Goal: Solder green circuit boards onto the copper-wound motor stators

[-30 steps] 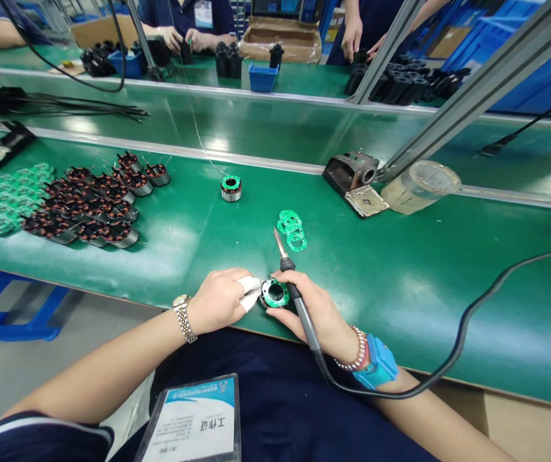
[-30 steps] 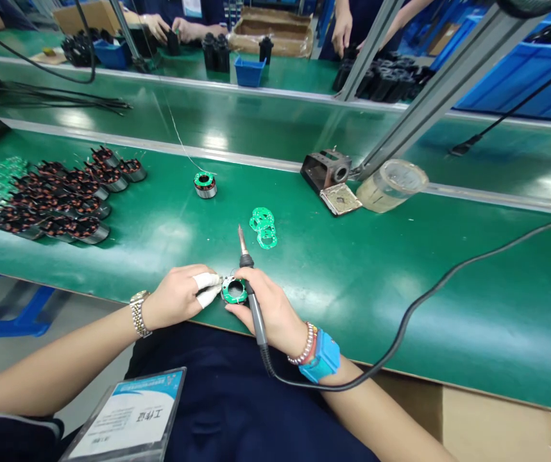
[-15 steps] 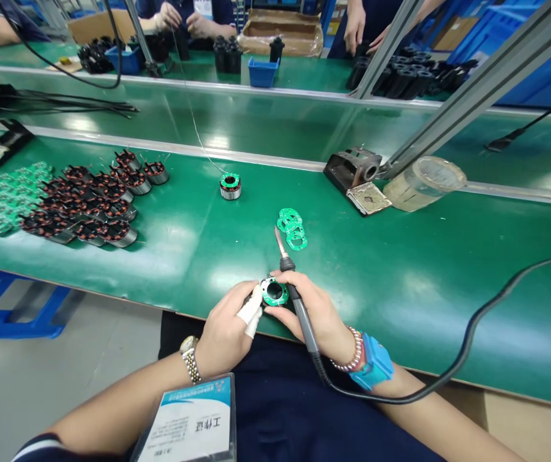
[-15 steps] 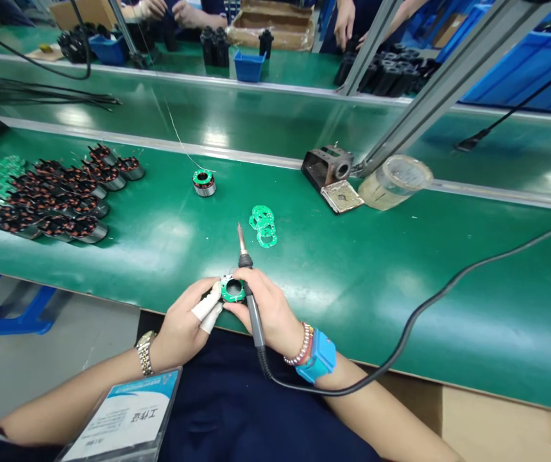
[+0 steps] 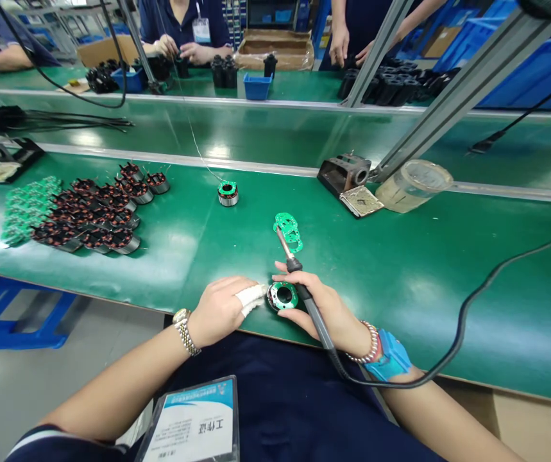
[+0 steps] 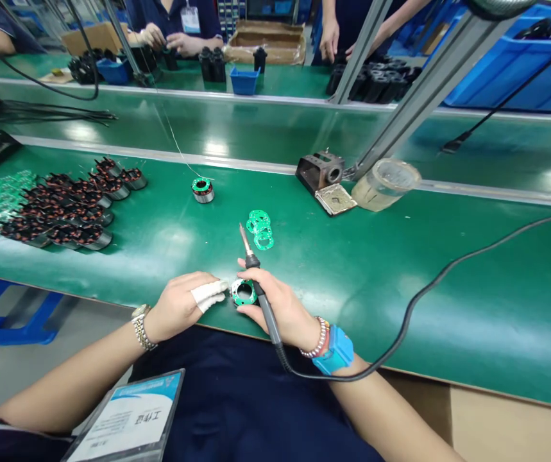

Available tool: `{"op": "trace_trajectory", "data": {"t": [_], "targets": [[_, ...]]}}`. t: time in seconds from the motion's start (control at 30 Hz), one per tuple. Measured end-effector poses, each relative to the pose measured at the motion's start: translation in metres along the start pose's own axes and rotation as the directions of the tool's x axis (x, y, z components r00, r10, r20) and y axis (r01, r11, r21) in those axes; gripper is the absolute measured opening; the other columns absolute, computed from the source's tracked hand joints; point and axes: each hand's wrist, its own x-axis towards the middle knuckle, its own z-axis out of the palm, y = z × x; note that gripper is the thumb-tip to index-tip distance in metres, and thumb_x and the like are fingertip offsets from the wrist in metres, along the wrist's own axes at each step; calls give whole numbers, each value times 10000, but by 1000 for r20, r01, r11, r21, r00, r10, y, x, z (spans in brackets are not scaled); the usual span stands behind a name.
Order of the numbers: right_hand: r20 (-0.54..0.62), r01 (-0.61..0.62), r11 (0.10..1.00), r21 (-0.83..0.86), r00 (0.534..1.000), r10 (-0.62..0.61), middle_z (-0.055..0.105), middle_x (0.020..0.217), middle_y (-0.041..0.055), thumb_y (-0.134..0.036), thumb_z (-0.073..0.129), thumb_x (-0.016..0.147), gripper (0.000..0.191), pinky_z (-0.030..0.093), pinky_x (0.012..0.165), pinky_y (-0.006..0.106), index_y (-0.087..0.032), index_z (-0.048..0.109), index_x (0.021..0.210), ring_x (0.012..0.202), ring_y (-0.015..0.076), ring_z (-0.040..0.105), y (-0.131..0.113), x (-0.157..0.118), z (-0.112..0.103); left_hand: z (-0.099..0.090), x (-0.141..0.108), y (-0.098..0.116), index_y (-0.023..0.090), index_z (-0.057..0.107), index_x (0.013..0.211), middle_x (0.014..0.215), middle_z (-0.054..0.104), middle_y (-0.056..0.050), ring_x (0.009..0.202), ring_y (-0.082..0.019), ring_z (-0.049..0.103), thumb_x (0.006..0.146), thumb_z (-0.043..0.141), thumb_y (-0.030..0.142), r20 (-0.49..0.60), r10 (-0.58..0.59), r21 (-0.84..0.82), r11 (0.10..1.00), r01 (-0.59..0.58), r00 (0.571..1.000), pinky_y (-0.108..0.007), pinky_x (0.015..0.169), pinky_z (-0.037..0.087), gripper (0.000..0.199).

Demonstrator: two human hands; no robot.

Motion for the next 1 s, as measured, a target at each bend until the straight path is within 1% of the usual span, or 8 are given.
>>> {"op": "trace_trajectory", "data": {"t": [0.13, 0.2, 0.3, 0.47, 0.63, 0.83, 0.93, 1.0], "targets": [[-8, 17, 1000, 1, 1000, -17, 567, 1177, 129, -227, 579, 798, 391, 453, 930, 395, -219, 376, 1132, 1172, 222, 488, 2, 0, 1, -5, 11, -5, 142, 611, 844, 785, 674, -74, 682, -139, 609, 895, 357, 191, -12, 175, 115, 978, -173, 984, -289, 655, 516, 263], [-15, 24, 1000, 6, 1000, -24, 552, 1200, 136, -225, 580, 798, 393, 456, 926, 391, -215, 376, 1133, 1168, 222, 492, 2, 0, 1, -7, 14, -4, 143, 614, 806, 767, 672, -69, 664, -136, 598, 894, 351, 183, -6, 217, 136, 967, -214, 976, -288, 640, 511, 280], [-19, 14, 1000, 10, 1000, -14, 523, 1237, 150, -221, 583, 796, 398, 467, 910, 377, -215, 371, 1133, 1141, 217, 518, 2, 0, 2, -8, 16, 0, 144, 619, 777, 734, 666, -63, 646, -141, 593, 877, 377, 185, 16, 183, 121, 976, -184, 983, -271, 594, 499, 266], [-20, 11, 1000, 8, 1000, -10, 533, 1225, 150, -216, 591, 791, 399, 459, 919, 368, -213, 374, 1126, 1150, 216, 510, 1, -1, 3, -9, 15, 1, 131, 622, 888, 827, 678, -79, 718, -165, 610, 873, 408, 217, 94, 95, 89, 991, -103, 991, -293, 638, 501, 231], [-29, 8, 1000, -3, 1000, -8, 548, 1202, 150, -227, 577, 801, 380, 471, 903, 368, -214, 376, 1123, 1129, 216, 529, -1, 0, 2, -8, 14, 2, 144, 625, 816, 770, 669, -63, 666, -150, 596, 870, 424, 220, 44, 91, 85, 992, -94, 995, -270, 592, 483, 221], [-30, 2, 1000, -2, 1000, -2, 509, 1251, 155, -202, 573, 799, 379, 468, 910, 360, -214, 378, 1124, 1112, 209, 543, -2, 0, 4, -2, 18, 8, 151, 601, 699, 708, 619, -58, 600, -151, 550, 840, 425, 175, 34, 98, 219, 970, -103, 995, -267, 528, 452, 226], [-58, -13, 1000, -6, 998, 12, 551, 1198, 146, -202, 578, 797, 389, 453, 930, 375, -211, 376, 1130, 1160, 216, 501, -3, -2, 8, 7, 14, 12, 149, 583, 670, 625, 580, -49, 558, -149, 529, 825, 427, 153, -38, 79, 282, 957, -65, 996, -267, 520, 455, 220], [-88, -28, 1000, -11, 996, 27, 552, 1196, 153, -206, 585, 796, 400, 450, 936, 376, -207, 374, 1136, 1159, 219, 502, -4, -3, 11, 13, 7, 17, 130, 594, 761, 678, 605, -69, 622, -165, 562, 817, 416, 120, -93, 46, 274, 962, -19, 995, -284, 584, 491, 187]]}}
